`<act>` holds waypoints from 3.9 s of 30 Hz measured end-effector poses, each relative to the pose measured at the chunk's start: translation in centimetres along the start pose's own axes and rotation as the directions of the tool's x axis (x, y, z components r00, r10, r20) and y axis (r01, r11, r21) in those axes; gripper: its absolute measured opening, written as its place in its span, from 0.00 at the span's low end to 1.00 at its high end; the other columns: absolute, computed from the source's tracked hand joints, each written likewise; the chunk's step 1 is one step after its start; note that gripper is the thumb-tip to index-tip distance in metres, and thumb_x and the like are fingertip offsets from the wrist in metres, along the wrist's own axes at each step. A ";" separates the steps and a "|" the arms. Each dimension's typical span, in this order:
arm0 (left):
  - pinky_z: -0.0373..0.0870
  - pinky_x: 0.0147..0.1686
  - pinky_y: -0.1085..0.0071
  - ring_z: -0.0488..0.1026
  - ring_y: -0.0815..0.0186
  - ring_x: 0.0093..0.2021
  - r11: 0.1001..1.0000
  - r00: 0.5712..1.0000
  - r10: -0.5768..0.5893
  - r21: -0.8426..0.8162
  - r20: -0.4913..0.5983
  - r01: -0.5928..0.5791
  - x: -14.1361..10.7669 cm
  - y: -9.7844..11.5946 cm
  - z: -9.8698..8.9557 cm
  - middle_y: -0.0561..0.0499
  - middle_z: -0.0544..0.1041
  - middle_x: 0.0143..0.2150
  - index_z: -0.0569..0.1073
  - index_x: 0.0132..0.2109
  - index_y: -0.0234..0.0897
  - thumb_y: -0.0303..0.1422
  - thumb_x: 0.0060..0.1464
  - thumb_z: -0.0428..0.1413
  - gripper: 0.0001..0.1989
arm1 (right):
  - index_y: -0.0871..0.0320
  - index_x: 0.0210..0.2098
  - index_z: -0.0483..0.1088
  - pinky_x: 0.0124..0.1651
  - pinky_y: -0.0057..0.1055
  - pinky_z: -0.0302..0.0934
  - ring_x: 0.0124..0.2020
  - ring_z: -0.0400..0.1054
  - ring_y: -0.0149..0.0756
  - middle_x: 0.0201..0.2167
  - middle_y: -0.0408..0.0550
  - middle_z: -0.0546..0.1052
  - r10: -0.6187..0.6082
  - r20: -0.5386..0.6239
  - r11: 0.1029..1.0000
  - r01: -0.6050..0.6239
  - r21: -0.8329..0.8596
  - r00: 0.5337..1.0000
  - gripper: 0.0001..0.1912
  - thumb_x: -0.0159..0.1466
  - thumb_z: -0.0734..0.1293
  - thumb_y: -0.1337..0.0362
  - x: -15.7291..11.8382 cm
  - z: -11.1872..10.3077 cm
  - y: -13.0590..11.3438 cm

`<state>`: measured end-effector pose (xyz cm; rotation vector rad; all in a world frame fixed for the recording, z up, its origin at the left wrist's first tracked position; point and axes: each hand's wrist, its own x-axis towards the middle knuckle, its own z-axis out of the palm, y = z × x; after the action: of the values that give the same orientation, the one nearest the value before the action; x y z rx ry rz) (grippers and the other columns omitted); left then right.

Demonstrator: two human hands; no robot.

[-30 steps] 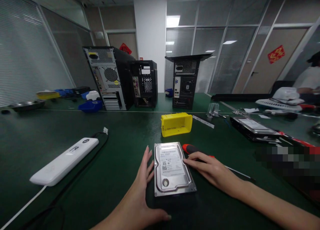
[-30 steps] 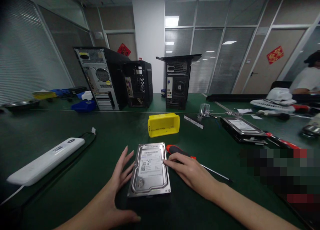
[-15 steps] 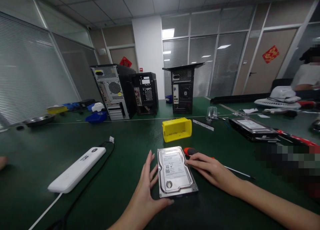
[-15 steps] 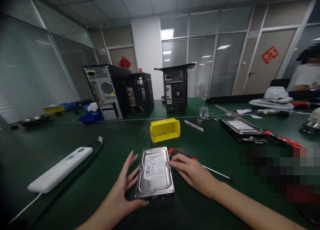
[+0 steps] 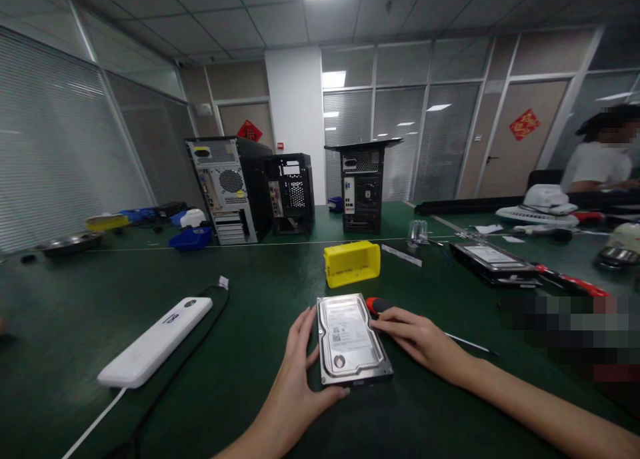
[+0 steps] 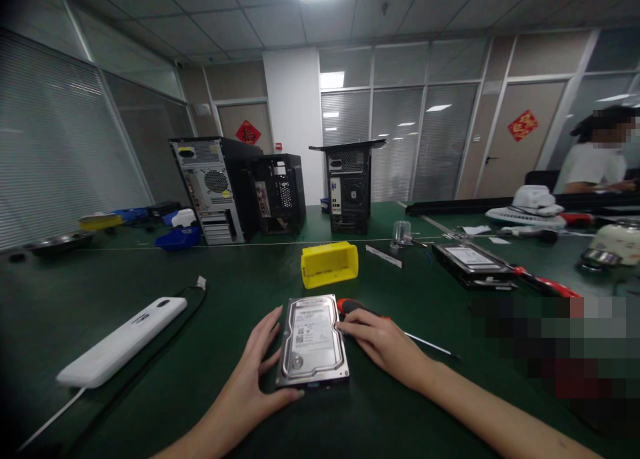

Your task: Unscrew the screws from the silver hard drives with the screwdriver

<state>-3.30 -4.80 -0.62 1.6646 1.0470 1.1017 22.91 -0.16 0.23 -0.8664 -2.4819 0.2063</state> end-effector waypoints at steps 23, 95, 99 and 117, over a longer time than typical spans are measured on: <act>0.17 0.59 0.45 0.47 0.49 0.66 0.725 0.859 0.182 0.525 0.478 -0.446 3.4 4.3 0.7 0.44 0.55 0.65 0.49 0.66 0.43 0.57 0.43 0.57 0.48 | 0.54 0.58 0.61 0.47 0.35 0.64 0.47 0.66 0.37 0.48 0.53 0.69 0.067 -0.006 0.992 -0.067 -0.104 0.998 0.22 0.65 0.55 0.70 -0.1 -0.2 -0.7; 0.27 0.60 0.42 0.43 0.50 0.67 0.554 0.761 0.051 0.615 0.647 -0.560 3.7 4.9 -0.6 0.49 0.50 0.67 0.52 0.65 0.50 0.59 0.54 0.42 0.36 | 0.55 0.53 0.65 0.46 0.38 0.64 0.46 0.66 0.39 0.46 0.53 0.70 0.020 -0.008 0.976 -0.021 -0.215 1.000 0.18 0.65 0.57 0.70 -0.1 0.0 -0.6; 0.28 0.60 0.42 0.44 0.50 0.66 0.554 0.764 0.056 0.617 0.643 -0.559 3.7 4.9 -0.5 0.48 0.51 0.67 0.53 0.64 0.49 0.59 0.55 0.41 0.35 | 0.55 0.53 0.65 0.47 0.36 0.64 0.46 0.66 0.37 0.47 0.52 0.70 0.031 -0.001 0.985 -0.031 -0.171 1.000 0.18 0.65 0.56 0.70 -0.1 0.2 -0.4; 0.31 0.61 0.43 0.48 0.51 0.65 0.504 0.767 0.111 0.629 0.632 -0.591 3.7 4.8 -0.2 0.48 0.55 0.66 0.55 0.63 0.48 0.57 0.57 0.40 0.32 | 0.54 0.54 0.65 0.46 0.33 0.66 0.46 0.68 0.36 0.47 0.52 0.71 0.016 -0.030 0.992 -0.020 -0.126 0.999 0.20 0.65 0.56 0.71 0.0 0.2 -0.4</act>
<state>-1.70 -2.66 4.78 2.8567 0.8670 0.2672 22.64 -0.50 0.19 -0.9367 -2.4827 0.0429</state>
